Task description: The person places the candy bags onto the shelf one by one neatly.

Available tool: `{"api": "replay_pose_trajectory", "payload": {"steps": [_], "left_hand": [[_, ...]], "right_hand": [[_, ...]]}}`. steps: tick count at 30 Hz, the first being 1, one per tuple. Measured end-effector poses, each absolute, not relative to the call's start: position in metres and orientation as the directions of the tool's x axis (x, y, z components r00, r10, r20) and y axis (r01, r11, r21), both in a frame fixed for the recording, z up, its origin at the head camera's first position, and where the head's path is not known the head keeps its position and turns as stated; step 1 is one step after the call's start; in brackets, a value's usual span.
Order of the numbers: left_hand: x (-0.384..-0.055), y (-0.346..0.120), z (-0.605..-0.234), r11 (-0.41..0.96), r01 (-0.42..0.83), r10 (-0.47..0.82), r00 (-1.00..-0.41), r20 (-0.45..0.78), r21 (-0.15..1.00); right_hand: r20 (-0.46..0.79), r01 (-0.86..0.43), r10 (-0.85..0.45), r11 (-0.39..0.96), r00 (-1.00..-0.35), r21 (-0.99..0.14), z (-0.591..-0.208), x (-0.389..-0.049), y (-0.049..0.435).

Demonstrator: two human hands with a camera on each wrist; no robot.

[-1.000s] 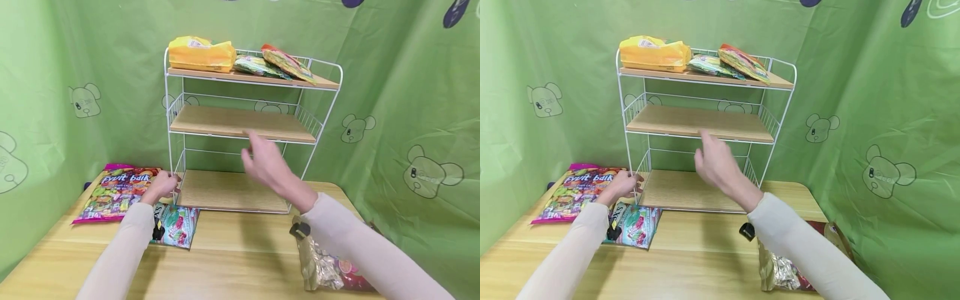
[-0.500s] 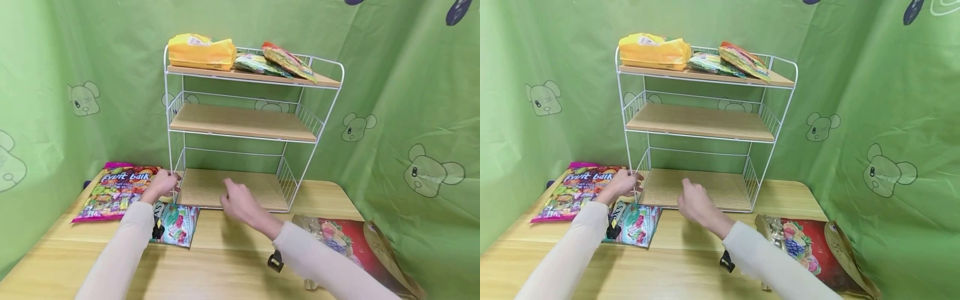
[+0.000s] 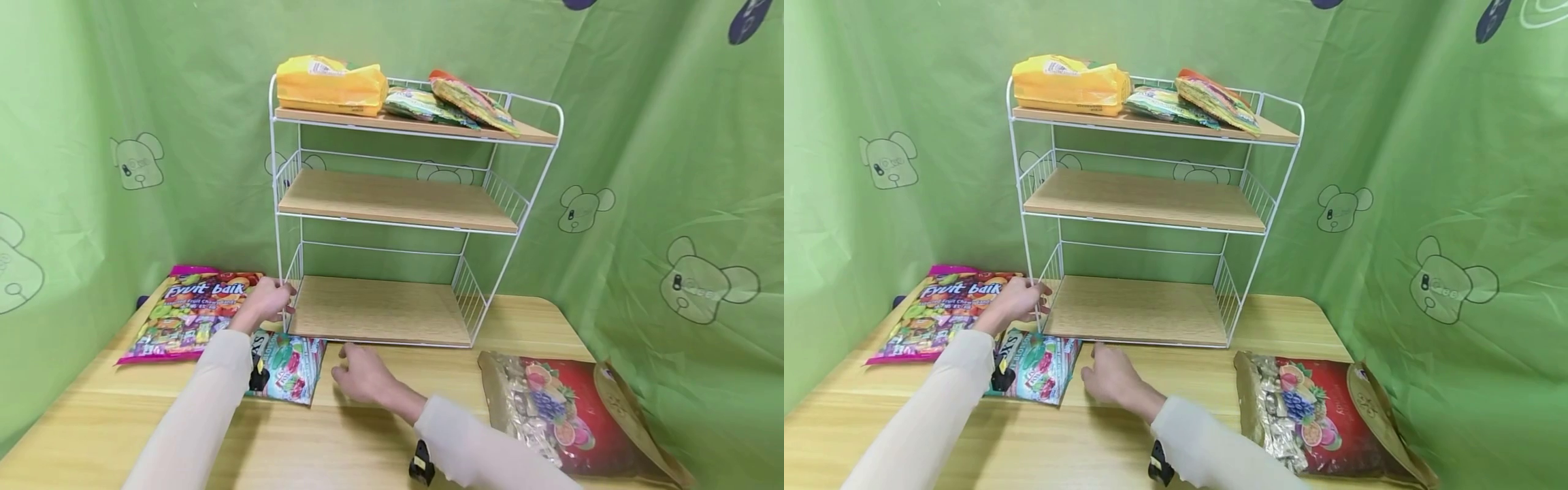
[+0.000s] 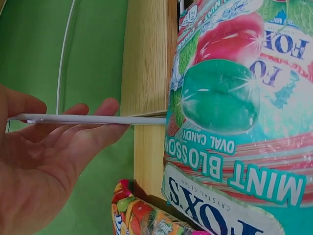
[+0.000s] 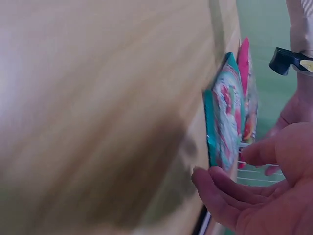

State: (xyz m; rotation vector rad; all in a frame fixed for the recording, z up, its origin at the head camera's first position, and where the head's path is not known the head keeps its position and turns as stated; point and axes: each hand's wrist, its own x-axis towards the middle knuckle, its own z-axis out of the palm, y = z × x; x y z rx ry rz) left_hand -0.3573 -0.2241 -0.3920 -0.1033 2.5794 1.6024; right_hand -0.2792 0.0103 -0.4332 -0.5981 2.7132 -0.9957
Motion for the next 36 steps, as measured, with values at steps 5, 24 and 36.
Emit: {"api": "replay_pose_trajectory", "payload": {"steps": [5,24,36], "left_hand": [[-0.356,-0.226,-0.390,0.450,-0.111,-0.005,-0.993,-0.121,0.886],[-0.354,-0.226,-0.391,0.448,-0.110,-0.003,-0.993,-0.121,0.888],[-0.358,-0.223,-0.393,0.452,-0.116,0.002,-0.991,-0.131,0.885]], "right_hand": [[-0.059,-0.277,-0.440,0.659,-0.896,-0.699,-0.441,-0.276,0.004],[-0.118,-0.182,-0.417,0.611,-0.901,-0.770,-0.455,-0.271,-0.028],[-0.105,-0.109,-0.347,0.546,-0.932,-0.831,-0.460,-0.269,-0.036]]}}
